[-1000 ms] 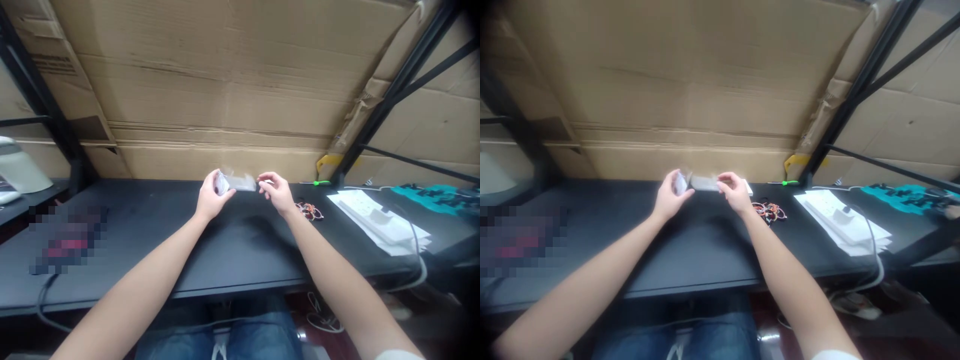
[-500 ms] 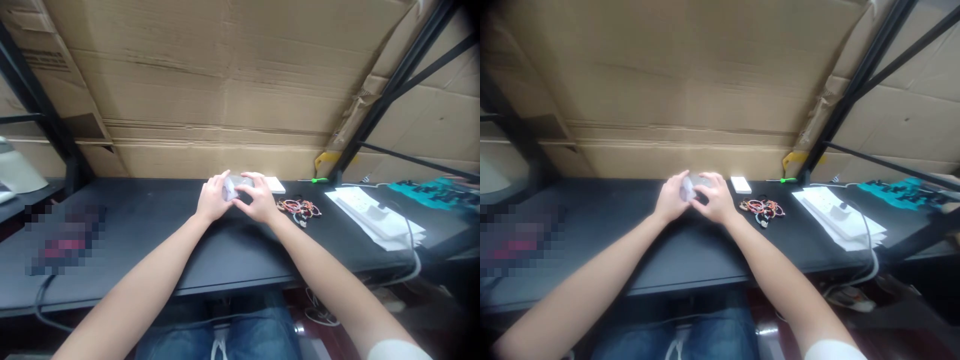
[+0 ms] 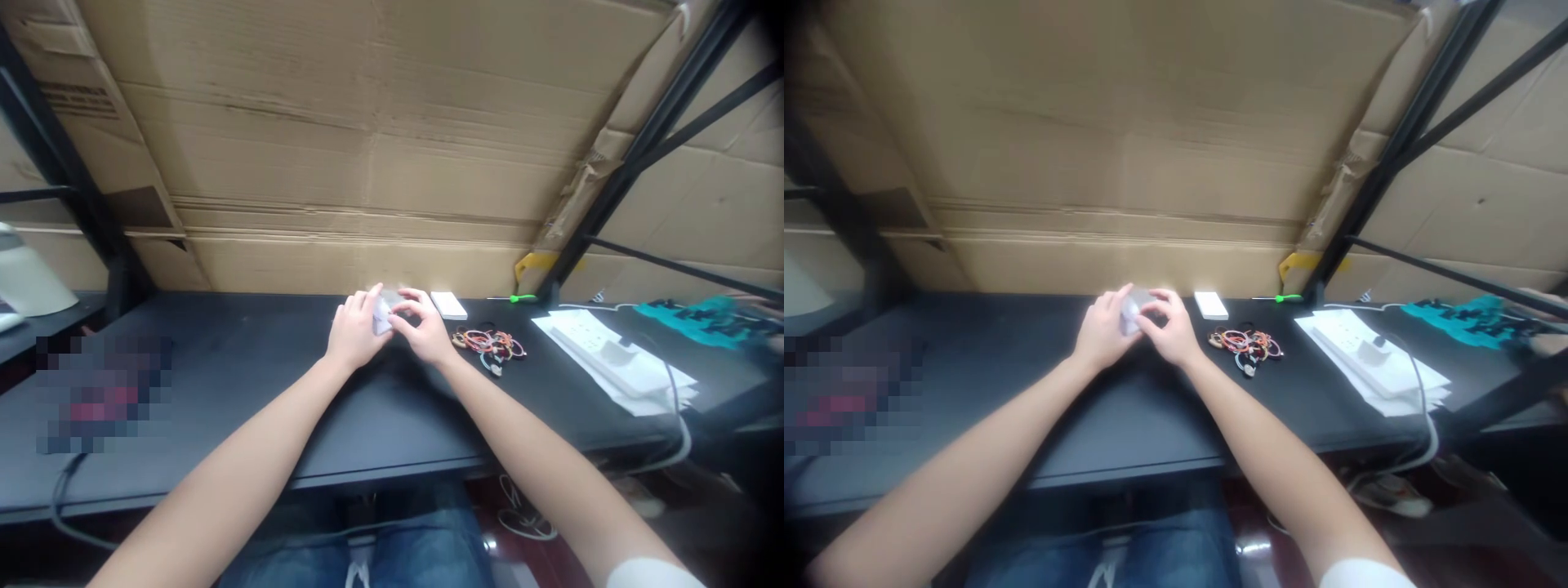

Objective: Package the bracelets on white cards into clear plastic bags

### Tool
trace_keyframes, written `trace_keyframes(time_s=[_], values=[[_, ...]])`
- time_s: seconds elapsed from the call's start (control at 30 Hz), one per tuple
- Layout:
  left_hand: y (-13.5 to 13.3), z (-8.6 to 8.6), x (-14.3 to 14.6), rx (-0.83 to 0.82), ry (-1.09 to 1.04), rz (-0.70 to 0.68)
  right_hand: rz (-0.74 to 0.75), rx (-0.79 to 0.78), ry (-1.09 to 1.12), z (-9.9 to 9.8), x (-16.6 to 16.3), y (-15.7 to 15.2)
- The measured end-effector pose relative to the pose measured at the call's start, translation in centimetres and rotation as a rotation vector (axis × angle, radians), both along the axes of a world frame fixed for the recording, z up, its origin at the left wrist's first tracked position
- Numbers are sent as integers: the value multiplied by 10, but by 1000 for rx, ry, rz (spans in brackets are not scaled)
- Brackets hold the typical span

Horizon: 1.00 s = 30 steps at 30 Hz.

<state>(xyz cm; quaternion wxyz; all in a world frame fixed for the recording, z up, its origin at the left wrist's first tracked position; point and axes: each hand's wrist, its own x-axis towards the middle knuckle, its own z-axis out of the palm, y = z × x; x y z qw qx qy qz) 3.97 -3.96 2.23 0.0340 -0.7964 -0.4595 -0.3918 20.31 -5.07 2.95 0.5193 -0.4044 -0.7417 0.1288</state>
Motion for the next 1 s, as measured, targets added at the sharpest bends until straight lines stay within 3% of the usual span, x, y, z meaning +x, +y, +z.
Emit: trace_keyframes(time_s=[0.1,0.27,0.37,0.57,1.0], values=[[2,-1,1,-71,-121,-110,-10,7,19,1,1,1],[12,0,0,-534,-558,-388,67,-45,10,6,14,4],[14,1,-3,-673,-711,-495,123,-189,102,3,20,7],[14,3,-7,-735,-755,-471,196,-434,203,-8,19,13],[19,8,-22,-667,-678,-519,219,-310,234,-10,25,15]])
